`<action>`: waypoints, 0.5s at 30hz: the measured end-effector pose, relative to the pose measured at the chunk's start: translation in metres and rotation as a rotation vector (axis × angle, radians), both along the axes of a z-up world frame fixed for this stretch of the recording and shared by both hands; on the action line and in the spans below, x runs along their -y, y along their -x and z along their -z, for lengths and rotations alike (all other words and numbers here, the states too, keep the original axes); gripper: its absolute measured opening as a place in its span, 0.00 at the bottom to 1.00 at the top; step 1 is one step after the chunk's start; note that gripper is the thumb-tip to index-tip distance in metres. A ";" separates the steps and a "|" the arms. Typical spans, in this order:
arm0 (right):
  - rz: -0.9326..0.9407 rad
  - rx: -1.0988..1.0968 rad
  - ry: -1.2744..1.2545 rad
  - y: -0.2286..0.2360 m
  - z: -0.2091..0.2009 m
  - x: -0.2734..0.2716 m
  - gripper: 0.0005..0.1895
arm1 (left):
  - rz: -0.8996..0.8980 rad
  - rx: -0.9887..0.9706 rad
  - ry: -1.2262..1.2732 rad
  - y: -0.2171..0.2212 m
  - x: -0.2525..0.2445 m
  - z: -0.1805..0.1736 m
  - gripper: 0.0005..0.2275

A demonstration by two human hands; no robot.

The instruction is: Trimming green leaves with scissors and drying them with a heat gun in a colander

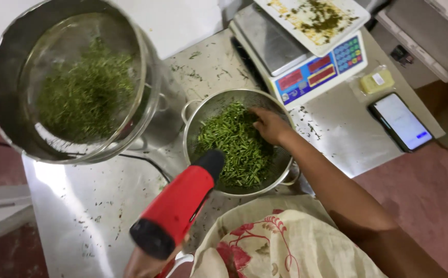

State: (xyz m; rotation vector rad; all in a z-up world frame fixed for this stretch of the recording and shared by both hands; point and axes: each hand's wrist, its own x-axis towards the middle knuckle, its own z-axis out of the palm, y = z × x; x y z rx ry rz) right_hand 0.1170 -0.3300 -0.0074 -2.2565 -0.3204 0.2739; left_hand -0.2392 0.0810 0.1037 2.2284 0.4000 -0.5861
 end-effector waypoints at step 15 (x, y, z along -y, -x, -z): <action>-0.097 -0.123 0.164 0.002 -0.021 -0.011 0.31 | -0.230 -0.081 0.338 -0.152 0.082 -0.100 0.13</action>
